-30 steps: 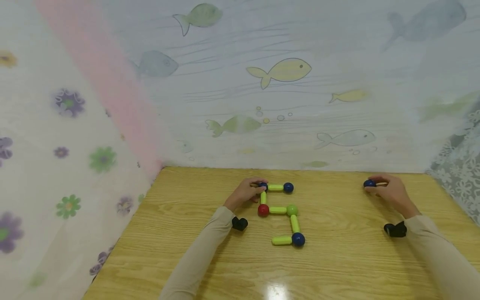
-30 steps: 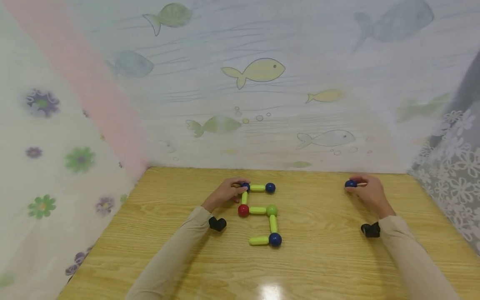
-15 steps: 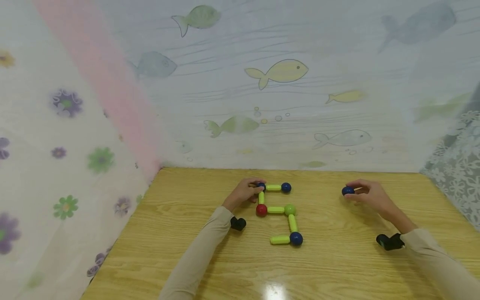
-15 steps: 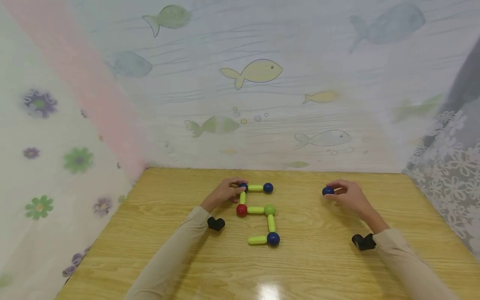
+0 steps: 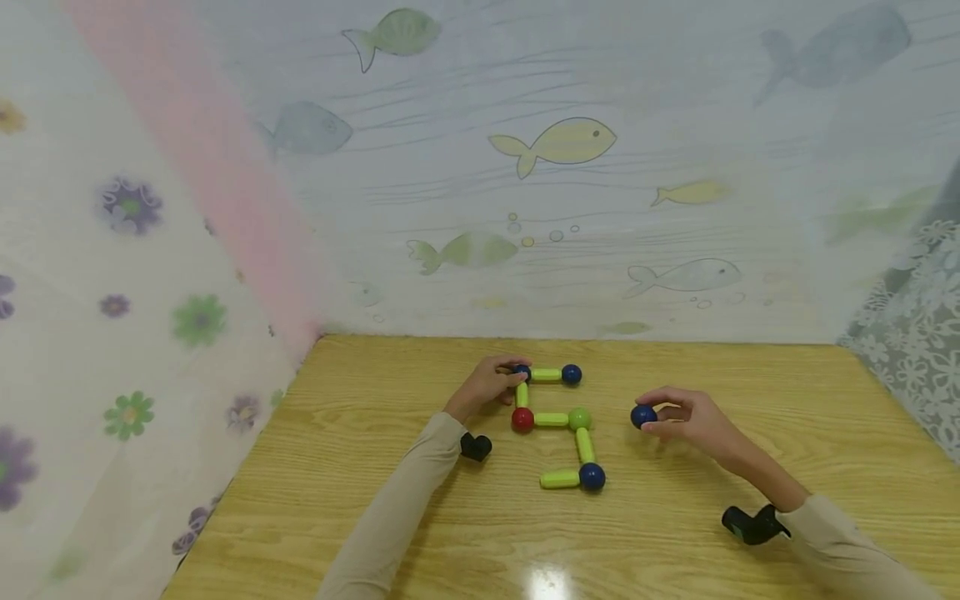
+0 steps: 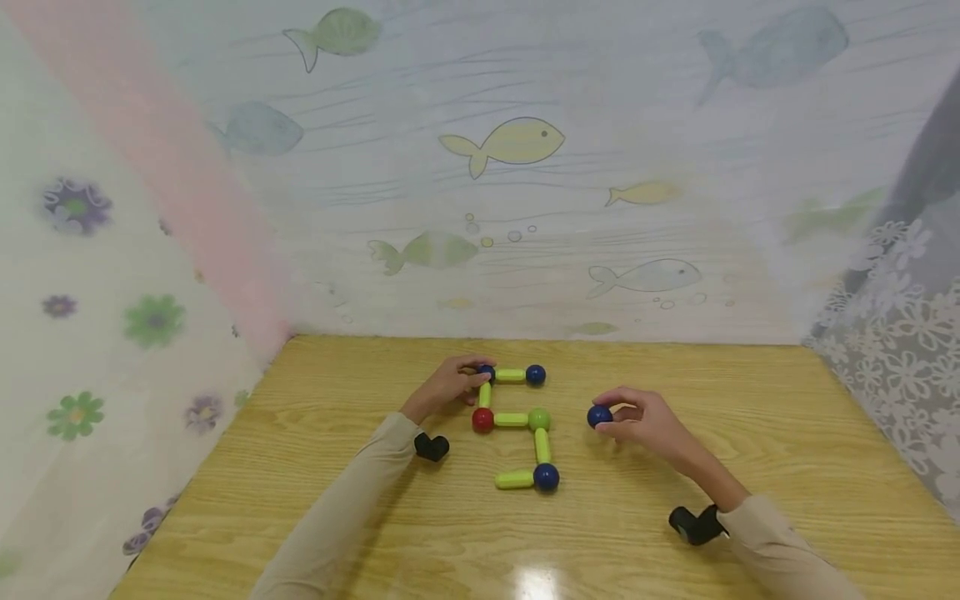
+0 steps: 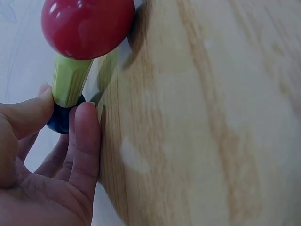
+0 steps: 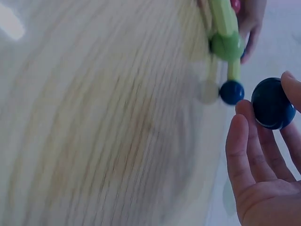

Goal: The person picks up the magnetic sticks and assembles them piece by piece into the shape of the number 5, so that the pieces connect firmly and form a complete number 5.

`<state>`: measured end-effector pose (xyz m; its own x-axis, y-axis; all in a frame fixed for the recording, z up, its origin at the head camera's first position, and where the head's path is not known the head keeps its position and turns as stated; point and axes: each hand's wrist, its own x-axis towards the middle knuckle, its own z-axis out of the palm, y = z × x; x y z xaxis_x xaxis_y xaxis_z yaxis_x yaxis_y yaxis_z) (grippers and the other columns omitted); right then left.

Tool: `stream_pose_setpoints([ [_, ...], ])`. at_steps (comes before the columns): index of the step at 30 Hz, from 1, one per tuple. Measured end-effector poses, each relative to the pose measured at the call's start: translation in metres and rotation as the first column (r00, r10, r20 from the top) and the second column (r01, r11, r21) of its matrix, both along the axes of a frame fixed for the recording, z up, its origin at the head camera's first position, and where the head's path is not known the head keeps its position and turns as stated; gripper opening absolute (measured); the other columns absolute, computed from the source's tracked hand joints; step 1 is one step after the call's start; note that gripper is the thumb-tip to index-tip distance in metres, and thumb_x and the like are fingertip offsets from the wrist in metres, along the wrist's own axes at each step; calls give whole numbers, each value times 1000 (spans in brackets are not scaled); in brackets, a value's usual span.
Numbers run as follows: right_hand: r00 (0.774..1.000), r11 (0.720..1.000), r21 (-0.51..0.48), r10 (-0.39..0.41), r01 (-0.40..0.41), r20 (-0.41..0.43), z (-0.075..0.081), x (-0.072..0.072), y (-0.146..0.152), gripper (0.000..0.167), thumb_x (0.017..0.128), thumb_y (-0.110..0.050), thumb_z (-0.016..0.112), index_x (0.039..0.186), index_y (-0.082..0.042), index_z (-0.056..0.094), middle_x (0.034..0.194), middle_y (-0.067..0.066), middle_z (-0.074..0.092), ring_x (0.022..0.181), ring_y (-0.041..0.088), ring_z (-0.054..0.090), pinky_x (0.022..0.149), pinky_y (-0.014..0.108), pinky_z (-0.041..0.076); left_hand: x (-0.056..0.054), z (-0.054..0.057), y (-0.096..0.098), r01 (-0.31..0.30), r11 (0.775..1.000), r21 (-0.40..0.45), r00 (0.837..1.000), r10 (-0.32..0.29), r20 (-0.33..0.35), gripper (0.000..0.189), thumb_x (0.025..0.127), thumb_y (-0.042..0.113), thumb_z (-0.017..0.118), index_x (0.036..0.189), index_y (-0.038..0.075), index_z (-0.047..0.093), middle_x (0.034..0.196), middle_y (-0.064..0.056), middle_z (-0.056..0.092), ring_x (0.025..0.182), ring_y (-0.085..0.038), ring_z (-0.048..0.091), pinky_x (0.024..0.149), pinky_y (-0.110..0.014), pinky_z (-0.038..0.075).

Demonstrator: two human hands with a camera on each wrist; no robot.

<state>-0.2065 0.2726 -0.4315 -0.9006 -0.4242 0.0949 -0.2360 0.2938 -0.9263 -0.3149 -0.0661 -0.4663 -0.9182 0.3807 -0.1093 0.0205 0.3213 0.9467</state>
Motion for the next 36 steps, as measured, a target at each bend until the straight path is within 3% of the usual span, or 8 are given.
stream_pose_setpoints([
  [7,997,996,-52,79,-78,23,2,11,-26,41,90,-7,65,124,11,51,115,25,54,88,27,62,70,42,55,-2,-1,0,9,1000,9,1000,-9,7,33,95,16,60,127,11,61,117,-11,59,78,-20,59,59,-31,54],
  [12,993,992,-44,121,-121,5,3,16,-50,40,89,-9,66,123,8,54,119,22,54,94,24,61,75,36,55,-3,-3,-1,9,1000,14,1000,-9,16,33,95,16,60,128,10,60,120,-13,58,83,-23,60,61,-35,55],
  [25,979,977,-75,204,-202,19,-6,21,-87,40,87,-9,70,120,7,57,116,19,56,95,29,59,75,34,55,-2,-2,3,-16,1000,-7,1000,16,-16,30,94,18,61,124,14,63,114,-6,62,74,-17,61,59,-29,54],
  [30,975,976,-26,214,-216,-50,-7,22,-98,37,85,-10,71,117,5,60,111,15,60,90,24,59,67,32,55,-1,0,3,-19,1000,-17,1000,19,-18,29,94,16,61,123,13,64,114,-6,62,77,-17,60,58,-28,54],
  [36,955,967,33,254,-252,-151,-6,24,-120,35,85,-15,73,114,0,63,106,10,63,85,22,61,61,31,54,0,-1,2,-23,1000,-8,1000,23,-18,28,94,15,61,122,13,64,111,-7,62,75,-18,59,58,-28,54],
])
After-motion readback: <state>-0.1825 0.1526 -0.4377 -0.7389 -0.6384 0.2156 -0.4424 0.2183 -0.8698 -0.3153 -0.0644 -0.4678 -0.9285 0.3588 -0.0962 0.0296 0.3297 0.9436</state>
